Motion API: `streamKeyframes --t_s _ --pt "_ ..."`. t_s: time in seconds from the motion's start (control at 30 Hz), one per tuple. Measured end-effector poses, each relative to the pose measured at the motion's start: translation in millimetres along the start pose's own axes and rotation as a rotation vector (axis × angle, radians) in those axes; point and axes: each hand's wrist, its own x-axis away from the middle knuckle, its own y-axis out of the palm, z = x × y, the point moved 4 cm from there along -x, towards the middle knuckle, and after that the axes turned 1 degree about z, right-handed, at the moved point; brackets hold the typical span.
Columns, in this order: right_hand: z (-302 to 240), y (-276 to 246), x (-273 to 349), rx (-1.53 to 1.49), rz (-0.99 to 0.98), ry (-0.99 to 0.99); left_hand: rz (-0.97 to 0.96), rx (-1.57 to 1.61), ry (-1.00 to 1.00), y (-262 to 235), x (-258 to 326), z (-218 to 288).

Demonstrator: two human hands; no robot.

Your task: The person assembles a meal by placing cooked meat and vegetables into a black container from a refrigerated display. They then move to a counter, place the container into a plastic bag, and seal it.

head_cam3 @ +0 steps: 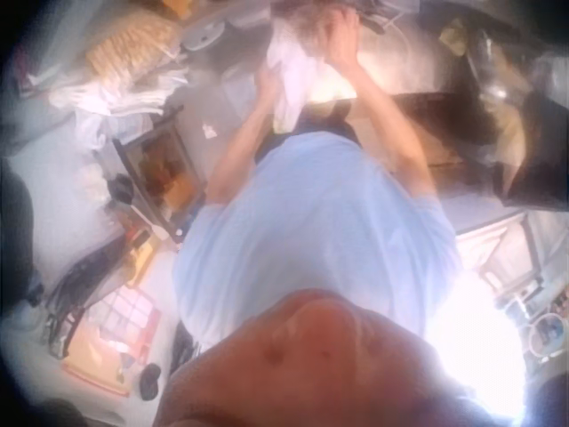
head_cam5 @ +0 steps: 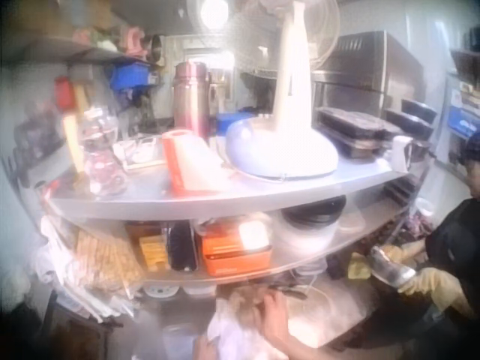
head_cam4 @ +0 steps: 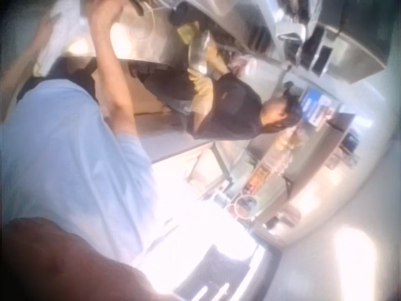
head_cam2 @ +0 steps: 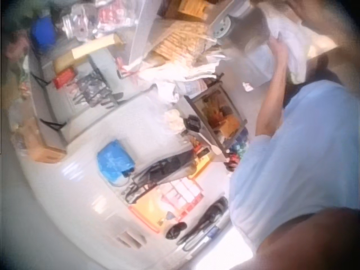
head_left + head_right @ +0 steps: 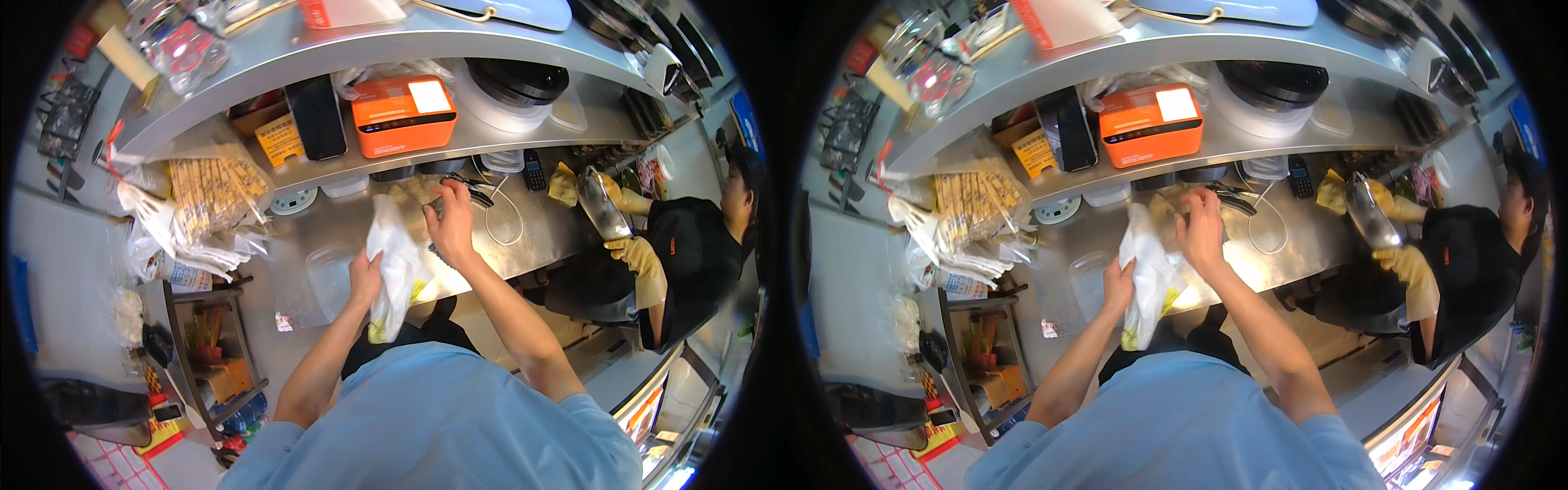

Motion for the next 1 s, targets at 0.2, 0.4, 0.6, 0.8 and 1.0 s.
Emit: streamKeyframes --t_s 0.2,0.4,0.6,0.8,1.0 --pt "56 83 137 0.249 -0.836 0.117 0.069 0.109 -0.066 6 -24 -66" --pt "93 39 109 0.199 -0.365 0.36 0.125 0.162 -0.131 -30 -23 -65" --pt "77 90 135 -0.12 -0.734 0.251 0.049 0.535 -0.445 24 -22 -29" --pt "148 92 132 0.654 -0.989 0.512 0.158 -0.387 -0.064 -35 -35 -44" --pt "155 110 144 0.716 -0.826 0.5 -0.432 -0.577 0.777 69 11 37"
